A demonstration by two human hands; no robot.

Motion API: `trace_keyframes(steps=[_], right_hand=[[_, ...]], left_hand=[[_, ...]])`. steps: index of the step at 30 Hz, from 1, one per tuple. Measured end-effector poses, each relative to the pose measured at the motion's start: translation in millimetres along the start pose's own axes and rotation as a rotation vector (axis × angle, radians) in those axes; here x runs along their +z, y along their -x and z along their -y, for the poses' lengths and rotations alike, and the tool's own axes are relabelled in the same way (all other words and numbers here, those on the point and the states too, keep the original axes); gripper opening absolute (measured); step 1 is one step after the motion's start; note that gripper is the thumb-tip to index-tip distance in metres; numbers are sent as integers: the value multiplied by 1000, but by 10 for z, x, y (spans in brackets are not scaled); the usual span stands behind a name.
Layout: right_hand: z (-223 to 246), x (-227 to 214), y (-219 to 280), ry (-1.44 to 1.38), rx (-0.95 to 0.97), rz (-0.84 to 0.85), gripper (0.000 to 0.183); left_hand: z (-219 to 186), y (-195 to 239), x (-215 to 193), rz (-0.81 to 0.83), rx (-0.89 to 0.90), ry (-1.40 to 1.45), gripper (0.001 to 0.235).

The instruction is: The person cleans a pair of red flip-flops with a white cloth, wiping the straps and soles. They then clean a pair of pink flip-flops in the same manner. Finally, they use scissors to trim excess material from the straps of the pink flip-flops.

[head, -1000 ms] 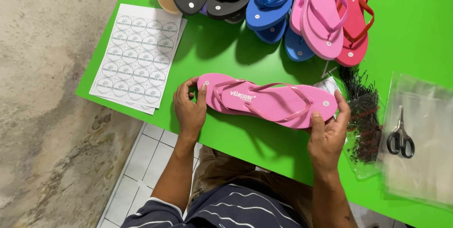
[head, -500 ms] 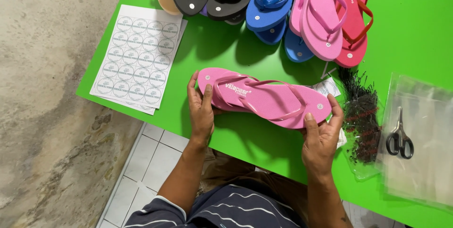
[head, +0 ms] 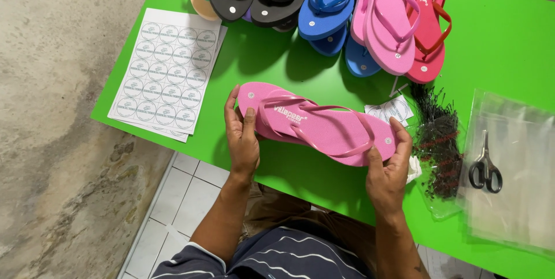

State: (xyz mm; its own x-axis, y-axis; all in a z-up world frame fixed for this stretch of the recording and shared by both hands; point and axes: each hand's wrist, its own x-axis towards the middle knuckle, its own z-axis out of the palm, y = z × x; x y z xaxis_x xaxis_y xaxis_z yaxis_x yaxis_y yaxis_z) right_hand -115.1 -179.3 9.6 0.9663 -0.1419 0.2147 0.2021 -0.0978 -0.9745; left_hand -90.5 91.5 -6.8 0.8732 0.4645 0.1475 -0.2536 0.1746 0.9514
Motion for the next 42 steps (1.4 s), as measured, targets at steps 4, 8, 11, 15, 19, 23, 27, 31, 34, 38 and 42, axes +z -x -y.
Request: trace_keyframes(steps=[4, 8, 11, 15, 19, 23, 27, 31, 34, 38, 42], right_hand=[[154, 64, 17, -117, 25, 13, 62], [-104, -32, 173, -263, 119, 69, 70], [-82, -164, 175, -417, 257, 120, 73], [378, -387, 83, -288, 378, 307, 62], [500, -598, 112, -331, 458, 516, 68], [657, -818, 73, -456, 648, 288, 68], [877, -1074, -276, -481, 414, -109, 74], [1049, -1023, -828, -109, 408, -484, 52], [738, -1116, -1297, -117, 455, -527, 50], [221, -1174, -1793, -15, 508, -453, 43], [-198, -1176, -2122, -94, 519, -471, 43]], left_hand=[[-192, -10, 60, 19, 25, -4, 53], [-273, -39, 53, 59, -31, 54, 85], [-290, -43, 85, 74, -47, 37, 95], [-438, 33, 260, 191, -50, 30, 94], [-466, 90, 357, 332, -90, 63, 98], [-456, 217, 485, 404, -106, 30, 106], [-383, 342, 542, 375, -227, -305, 90], [-153, 604, 384, 518, -205, -681, 85], [64, 761, 263, 623, 212, -799, 61], [105, 787, 258, 703, 372, -846, 64], [184, 792, 219, 703, 362, -856, 67]])
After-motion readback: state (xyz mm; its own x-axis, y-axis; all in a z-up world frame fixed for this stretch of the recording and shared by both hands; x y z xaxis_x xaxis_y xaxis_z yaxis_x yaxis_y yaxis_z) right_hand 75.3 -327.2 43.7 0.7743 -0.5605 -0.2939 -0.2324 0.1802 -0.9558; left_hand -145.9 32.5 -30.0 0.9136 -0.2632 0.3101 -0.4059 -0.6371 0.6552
